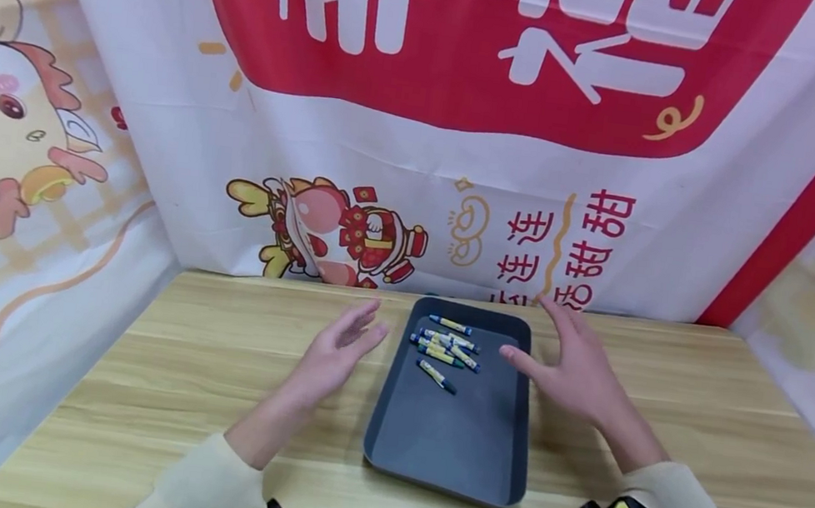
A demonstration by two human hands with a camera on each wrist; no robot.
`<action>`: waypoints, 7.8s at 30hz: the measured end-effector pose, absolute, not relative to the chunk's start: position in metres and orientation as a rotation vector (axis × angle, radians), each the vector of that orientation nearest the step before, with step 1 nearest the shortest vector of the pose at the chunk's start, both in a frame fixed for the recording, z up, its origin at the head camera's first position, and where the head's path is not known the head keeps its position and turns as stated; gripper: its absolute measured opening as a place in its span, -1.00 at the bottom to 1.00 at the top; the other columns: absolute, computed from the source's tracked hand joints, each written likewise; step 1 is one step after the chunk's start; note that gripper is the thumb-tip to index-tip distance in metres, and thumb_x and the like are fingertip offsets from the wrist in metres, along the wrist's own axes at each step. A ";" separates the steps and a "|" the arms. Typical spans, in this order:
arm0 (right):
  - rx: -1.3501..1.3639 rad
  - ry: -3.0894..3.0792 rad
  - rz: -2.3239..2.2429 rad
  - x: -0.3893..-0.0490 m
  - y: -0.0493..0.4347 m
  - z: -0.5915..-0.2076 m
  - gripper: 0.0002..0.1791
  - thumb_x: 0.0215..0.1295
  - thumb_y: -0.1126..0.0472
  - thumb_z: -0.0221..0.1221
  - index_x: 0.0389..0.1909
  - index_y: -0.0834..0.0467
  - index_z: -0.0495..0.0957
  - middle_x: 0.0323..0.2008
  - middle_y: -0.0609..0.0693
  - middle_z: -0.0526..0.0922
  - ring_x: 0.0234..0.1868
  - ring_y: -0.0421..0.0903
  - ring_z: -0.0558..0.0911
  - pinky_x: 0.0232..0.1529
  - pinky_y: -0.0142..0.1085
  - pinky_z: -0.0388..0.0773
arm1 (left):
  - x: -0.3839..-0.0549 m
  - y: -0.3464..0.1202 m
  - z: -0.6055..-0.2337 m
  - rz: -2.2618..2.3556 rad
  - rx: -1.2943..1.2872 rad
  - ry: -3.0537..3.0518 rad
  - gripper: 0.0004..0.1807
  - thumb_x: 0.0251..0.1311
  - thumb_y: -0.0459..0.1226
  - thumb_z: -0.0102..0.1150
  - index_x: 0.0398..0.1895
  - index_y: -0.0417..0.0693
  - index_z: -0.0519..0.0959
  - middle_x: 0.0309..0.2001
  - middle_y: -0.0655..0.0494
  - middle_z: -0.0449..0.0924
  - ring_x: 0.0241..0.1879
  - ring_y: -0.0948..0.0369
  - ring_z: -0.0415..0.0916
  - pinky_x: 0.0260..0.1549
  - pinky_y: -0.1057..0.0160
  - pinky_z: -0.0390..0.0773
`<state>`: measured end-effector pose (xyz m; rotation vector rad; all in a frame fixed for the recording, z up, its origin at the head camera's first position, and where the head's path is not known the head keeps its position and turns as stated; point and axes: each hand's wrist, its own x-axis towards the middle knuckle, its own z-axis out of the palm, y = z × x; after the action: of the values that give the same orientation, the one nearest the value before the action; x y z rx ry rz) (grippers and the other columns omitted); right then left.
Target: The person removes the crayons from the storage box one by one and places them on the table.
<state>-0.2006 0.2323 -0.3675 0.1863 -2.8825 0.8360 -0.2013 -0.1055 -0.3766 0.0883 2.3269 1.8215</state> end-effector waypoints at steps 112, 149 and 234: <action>-0.063 -2.828 1.467 -0.244 0.164 -0.416 -0.83 0.34 0.19 0.43 -0.08 0.07 0.84 -0.07 0.06 0.82 -0.05 0.01 0.62 -0.09 -0.26 0.51 | -0.190 -0.088 -0.415 1.969 -0.028 1.968 -0.37 0.46 -0.44 0.15 0.57 0.05 0.42 0.55 -0.11 0.43 0.57 -0.10 0.34 0.52 -0.13 0.40; -0.313 -2.639 1.495 -0.236 0.220 -0.383 -0.65 0.42 0.03 0.38 0.14 0.06 0.78 0.13 0.12 0.80 0.12 0.04 0.68 0.06 -0.17 0.56 | -0.189 -0.089 -0.417 1.974 -0.013 1.975 -0.36 0.46 -0.44 0.15 0.58 0.02 0.40 0.55 -0.16 0.41 0.56 -0.15 0.33 0.49 -0.17 0.43; -0.416 -2.654 1.317 -0.238 0.252 -0.388 -0.47 0.47 -0.13 0.29 0.27 0.11 0.68 0.22 0.20 0.73 0.18 0.10 0.61 0.03 -0.22 0.50 | -0.188 -0.091 -0.418 1.988 -0.039 1.943 -0.34 0.44 -0.44 0.15 0.58 0.07 0.40 0.56 -0.11 0.41 0.57 -0.10 0.33 0.54 -0.16 0.35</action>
<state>-0.2379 0.2525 -0.3884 -0.4157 -2.6542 1.3167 -0.1881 -0.0914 -0.4181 -0.0390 1.9429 1.9882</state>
